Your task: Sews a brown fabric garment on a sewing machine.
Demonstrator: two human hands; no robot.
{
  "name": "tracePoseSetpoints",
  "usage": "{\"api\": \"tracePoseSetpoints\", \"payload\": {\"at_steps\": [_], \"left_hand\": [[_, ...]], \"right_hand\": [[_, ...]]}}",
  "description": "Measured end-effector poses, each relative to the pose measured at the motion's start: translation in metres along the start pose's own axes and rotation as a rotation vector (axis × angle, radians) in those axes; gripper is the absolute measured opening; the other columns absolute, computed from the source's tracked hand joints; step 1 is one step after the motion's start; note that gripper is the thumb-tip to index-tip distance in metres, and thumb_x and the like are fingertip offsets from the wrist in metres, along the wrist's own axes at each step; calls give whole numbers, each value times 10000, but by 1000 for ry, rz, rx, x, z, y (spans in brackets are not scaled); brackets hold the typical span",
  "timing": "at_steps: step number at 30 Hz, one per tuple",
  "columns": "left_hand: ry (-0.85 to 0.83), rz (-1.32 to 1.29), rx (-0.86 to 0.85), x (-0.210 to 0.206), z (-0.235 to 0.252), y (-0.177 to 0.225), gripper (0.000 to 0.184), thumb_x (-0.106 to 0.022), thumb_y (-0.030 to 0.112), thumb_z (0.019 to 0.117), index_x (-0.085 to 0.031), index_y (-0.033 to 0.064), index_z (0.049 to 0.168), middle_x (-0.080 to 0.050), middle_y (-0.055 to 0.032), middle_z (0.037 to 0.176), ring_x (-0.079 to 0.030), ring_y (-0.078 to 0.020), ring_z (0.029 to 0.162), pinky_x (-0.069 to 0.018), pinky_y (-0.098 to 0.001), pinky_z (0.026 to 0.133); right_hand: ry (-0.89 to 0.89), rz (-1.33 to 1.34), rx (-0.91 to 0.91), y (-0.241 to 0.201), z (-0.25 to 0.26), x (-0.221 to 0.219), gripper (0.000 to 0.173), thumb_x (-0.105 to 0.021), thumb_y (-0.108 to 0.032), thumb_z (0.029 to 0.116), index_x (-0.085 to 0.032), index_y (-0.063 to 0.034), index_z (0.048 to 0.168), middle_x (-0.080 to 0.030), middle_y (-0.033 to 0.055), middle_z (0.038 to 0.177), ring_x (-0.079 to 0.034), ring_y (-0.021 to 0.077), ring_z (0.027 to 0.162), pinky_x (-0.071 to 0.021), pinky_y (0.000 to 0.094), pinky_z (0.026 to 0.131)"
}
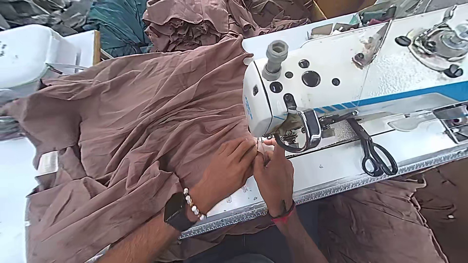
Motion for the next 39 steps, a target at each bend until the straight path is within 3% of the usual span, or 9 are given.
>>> {"api": "tracePoseSetpoints", "payload": {"at_steps": [4, 6, 8, 11, 14, 19, 25, 30, 39], "left_hand": [[-28, -96, 62, -4, -10, -18, 376, -427, 327, 1063, -667, 197, 1322, -596, -20, 1453, -479, -230, 1411, -384, -450, 1163], [-60, -92, -38, -3, -9, -28, 368, -442, 337, 1063, -659, 269, 1352, -579, -7, 1473, -460, -227, 1427, -378, -463, 1168], [-76, -67, -132, 0, -8, -28, 376, -458, 315, 1055, -641, 325, 1383, -572, -17, 1478, -458, -244, 1427, -373, -477, 1173], [-88, -74, -225, 2, -3, -6, 332, -485, 233, 1058, -672, 262, 1331, -635, -9, 1394, -516, -234, 1380, -395, -450, 1176], [13, -93, -210, 4, 13, 12, 230, -529, 177, 1046, -735, 173, 1149, -727, -16, 1141, -679, -186, 1110, -571, -354, 916], [144, 31, -207, 5, 31, 14, 171, -575, 171, 1035, -707, 136, 1139, -736, -28, 941, -693, -186, 814, -546, -325, 659], [75, 44, -333, -4, 24, 8, 183, -575, 173, 1039, -729, 169, 1138, -736, -2, 1160, -696, -161, 1040, -567, -315, 839], [-7, 74, -347, -5, 12, 1, 307, -519, 214, 1052, -689, 228, 1307, -662, 26, 1362, -597, -179, 1248, -448, -384, 1070], [23, 148, -253, -3, 10, -1, 340, -488, 254, 1048, -675, 251, 1331, -658, 65, 1366, -539, -191, 1306, -349, -421, 1134]], "right_hand": [[-295, 31, 16, 5, 20, 3, 473, -576, -452, 964, -605, -45, 1206, -522, -44, 606, -550, 139, 557, -498, 377, 553], [-206, -212, 35, 7, 29, 28, 462, -563, -518, 980, -729, -88, 1022, -584, 44, 606, -606, 240, 564, -494, 451, 514], [-21, -422, 28, 7, 31, 53, 432, -574, -487, 968, -680, -130, 750, -615, 65, 619, -652, 268, 598, -453, 471, 497], [33, -264, 137, 17, 19, 50, 389, -611, -489, 959, -762, -143, 868, -653, 23, 743, -644, 233, 726, -520, 439, 609], [102, -174, 137, 29, 2, 33, 321, -676, -461, 914, -770, -159, 961, -668, 11, 828, -628, 239, 840, -488, 457, 732], [204, -136, 146, 33, -11, 30, 189, -689, -379, 931, -798, -224, 939, -683, -57, 821, -618, 172, 841, -450, 411, 748], [237, -197, 326, 26, -30, 27, 205, -633, -250, 943, -818, -220, 1026, -693, -21, 870, -612, 184, 849, -456, 376, 722], [274, -44, 195, 34, -24, 41, 182, -664, -219, 929, -804, -134, 1008, -722, 0, 869, -637, 167, 836, -508, 344, 753], [174, -217, 65, 22, -8, 25, 168, -689, -378, 885, -789, -247, 855, -669, -67, 781, -605, 193, 857, -431, 428, 738]]}}
Point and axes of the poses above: each hand's wrist, its own z-axis towards the middle knuckle, its own x-axis out of the back of the hand, y = z × x, the point moved 7 cm from there along z, towards the middle knuckle
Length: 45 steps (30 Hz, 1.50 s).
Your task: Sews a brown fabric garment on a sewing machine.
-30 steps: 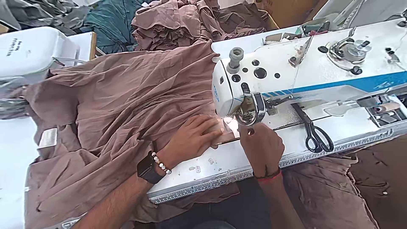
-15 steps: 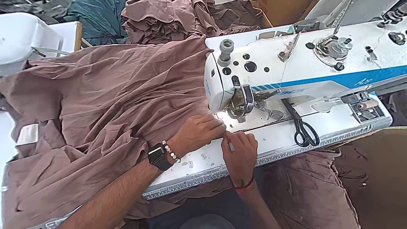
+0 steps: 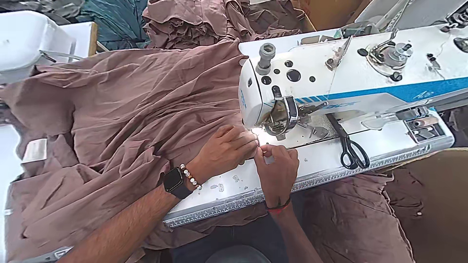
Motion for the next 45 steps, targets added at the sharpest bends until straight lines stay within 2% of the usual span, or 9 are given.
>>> {"api": "tracePoseSetpoints", "payload": {"at_steps": [7, 12, 15, 18, 20, 24, 30, 35, 45], "left_hand": [[-61, -64, -45, -2, -1, -3, 309, -477, 288, 1058, -658, 267, 1307, -630, 26, 1394, -526, -205, 1328, -351, -436, 1144], [-53, -42, -99, 4, -4, -3, 343, -476, 426, 1073, -709, 295, 1288, -642, 21, 1391, -498, -222, 1370, -317, -469, 1166], [16, -132, 36, 6, -1, 1, 261, -559, 346, 1032, -792, 261, 1114, -710, 45, 1230, -543, -201, 1295, -354, -445, 1126], [19, -378, 299, -2, -1, -8, 238, -611, 395, 982, -822, 290, 946, -696, 70, 1111, -542, -165, 1213, -404, -419, 1026], [15, -389, 341, -4, -4, -10, 274, -565, 405, 1009, -811, 285, 997, -686, 49, 1150, -534, -180, 1233, -399, -433, 1038], [-42, -135, 398, -5, -11, -15, 385, -408, 413, 1065, -707, 323, 1289, -627, -6, 1354, -462, -248, 1378, -347, -483, 1126], [4, -160, 237, -3, -16, -12, 333, -469, 324, 1049, -714, 294, 1272, -660, 0, 1340, -512, -247, 1353, -374, -480, 1135], [19, -144, 171, 0, -7, -17, 295, -503, 323, 1042, -748, 300, 1206, -682, 10, 1263, -540, -244, 1282, -385, -466, 1090], [65, -89, 120, 6, 12, -54, 240, -558, 242, 998, -793, 197, 1015, -721, -9, 1171, -565, -280, 1226, -383, -488, 1033]], "right_hand": [[106, -55, 321, -16, -21, 2, 180, -628, -267, 949, -794, -206, 981, -706, -16, 930, -611, 209, 937, -420, 409, 775], [38, 237, 241, 6, -23, 17, 202, -620, -127, 893, -800, -168, 974, -745, 2, 983, -668, 181, 947, -535, 380, 813], [6, 201, 225, 8, -13, 17, 195, -685, -210, 907, -760, -129, 1067, -728, 13, 987, -648, 181, 890, -535, 367, 771], [-34, 140, 274, 0, -5, 6, 176, -680, -315, 949, -795, -225, 1047, -733, -22, 1006, -645, 195, 916, -487, 409, 756], [-24, 128, 319, -2, -3, 3, 176, -648, -313, 989, -810, -256, 1026, -737, -33, 1008, -646, 185, 927, -485, 401, 767], [-13, 95, 533, -9, -5, 12, 177, -624, -229, 1019, -797, -253, 1040, -752, -102, 1169, -640, 142, 1132, -438, 410, 937], [-119, -138, 697, -20, -2, 15, 207, -565, -220, 1025, -769, -254, 1038, -749, -120, 1140, -638, 148, 1060, -415, 414, 876], [-106, -243, 675, -23, 9, 9, 247, -563, -287, 976, -776, -278, 1099, -697, 20, 1046, -603, 252, 979, -419, 443, 810], [-190, -369, 599, -27, 32, -3, 292, -535, -252, 996, -771, -259, 1167, -710, 109, 940, -651, 345, 918, -458, 525, 745]]}}
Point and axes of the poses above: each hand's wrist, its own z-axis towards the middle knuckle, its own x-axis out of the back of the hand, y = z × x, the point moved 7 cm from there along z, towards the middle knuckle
